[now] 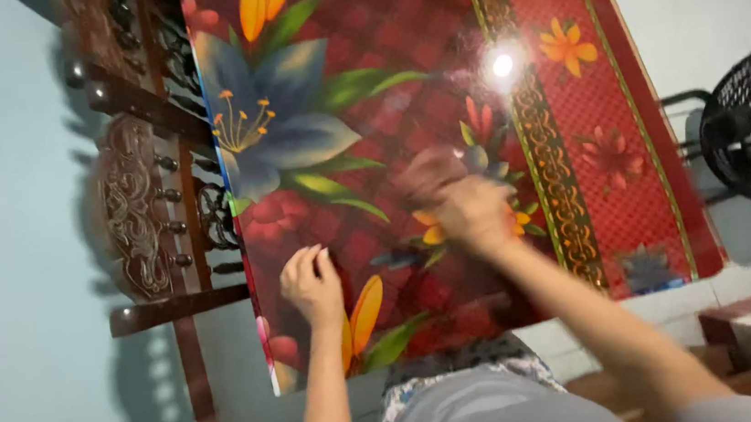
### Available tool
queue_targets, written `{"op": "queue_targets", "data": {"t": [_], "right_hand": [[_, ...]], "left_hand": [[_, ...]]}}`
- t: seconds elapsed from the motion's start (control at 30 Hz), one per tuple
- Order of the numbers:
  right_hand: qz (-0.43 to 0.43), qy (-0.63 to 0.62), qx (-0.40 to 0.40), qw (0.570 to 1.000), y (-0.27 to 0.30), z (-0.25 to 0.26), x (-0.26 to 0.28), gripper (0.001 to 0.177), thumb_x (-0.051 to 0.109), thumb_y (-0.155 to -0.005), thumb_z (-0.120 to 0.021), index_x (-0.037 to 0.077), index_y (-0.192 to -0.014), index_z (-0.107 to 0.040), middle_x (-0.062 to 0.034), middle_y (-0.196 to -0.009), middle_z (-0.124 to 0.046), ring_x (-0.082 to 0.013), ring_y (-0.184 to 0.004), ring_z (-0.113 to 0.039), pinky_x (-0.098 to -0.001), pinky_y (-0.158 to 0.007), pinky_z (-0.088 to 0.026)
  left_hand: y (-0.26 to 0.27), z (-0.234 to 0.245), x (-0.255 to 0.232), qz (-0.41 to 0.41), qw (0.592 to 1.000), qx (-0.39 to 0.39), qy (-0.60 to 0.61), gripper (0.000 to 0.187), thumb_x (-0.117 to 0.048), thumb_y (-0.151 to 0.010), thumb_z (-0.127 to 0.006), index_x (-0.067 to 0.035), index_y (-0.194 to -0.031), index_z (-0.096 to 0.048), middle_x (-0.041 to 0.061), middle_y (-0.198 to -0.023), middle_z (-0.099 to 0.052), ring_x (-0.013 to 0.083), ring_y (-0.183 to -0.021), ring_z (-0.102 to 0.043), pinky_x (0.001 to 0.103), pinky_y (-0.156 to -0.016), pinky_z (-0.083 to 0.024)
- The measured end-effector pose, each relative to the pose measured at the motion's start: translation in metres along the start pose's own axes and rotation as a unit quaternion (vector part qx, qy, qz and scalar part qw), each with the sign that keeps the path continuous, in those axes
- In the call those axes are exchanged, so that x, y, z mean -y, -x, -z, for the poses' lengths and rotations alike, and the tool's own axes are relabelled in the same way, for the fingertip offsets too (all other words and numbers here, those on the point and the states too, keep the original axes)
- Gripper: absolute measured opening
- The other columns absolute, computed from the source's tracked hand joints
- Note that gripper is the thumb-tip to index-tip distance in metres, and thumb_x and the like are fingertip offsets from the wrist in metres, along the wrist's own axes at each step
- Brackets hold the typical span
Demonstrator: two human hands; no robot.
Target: Wiping a dining table clean using a cloth and a spray bottle.
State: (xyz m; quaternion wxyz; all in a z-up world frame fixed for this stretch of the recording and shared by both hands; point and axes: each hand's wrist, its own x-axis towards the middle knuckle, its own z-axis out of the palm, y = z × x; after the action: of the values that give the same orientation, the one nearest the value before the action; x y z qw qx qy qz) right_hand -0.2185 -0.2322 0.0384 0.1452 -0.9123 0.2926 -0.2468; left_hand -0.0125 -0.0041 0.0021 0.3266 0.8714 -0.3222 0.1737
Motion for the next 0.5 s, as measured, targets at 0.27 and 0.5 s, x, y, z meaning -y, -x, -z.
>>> {"op": "queue_targets", "data": {"t": [0.27,0.5], "right_hand": [[-0.249,0.238,-0.162,0.925,0.065,0.009,-0.215,0.027,0.033,-0.099,-0.072,0.014,-0.119,-0.068,-0.0190,-0.120,-0.059,-0.0404,-0.111,-0.056,-0.0580,-0.091,-0.042],[-0.203,0.441,-0.117,0.866,0.036,-0.101,-0.089,0.040,0.044,-0.093,-0.067,0.011,-0.116,-0.068,-0.0250,-0.125,-0.060,-0.0452,-0.113,-0.056,-0.0598,-0.086,-0.044]], "left_hand": [[0.035,-0.021,-0.057,-0.036,0.975,0.117,0.187,0.011,-0.016,-0.091,-0.073,-0.011,-0.101,-0.073,0.007,-0.105,-0.072,0.0300,-0.103,-0.067,0.046,-0.095,-0.050],[0.023,-0.014,-0.115,-0.068,0.934,0.205,0.285,0.026,-0.010,-0.094,-0.069,-0.005,-0.119,-0.070,0.014,-0.123,-0.068,0.0341,-0.120,-0.063,0.047,-0.103,-0.047]]}}
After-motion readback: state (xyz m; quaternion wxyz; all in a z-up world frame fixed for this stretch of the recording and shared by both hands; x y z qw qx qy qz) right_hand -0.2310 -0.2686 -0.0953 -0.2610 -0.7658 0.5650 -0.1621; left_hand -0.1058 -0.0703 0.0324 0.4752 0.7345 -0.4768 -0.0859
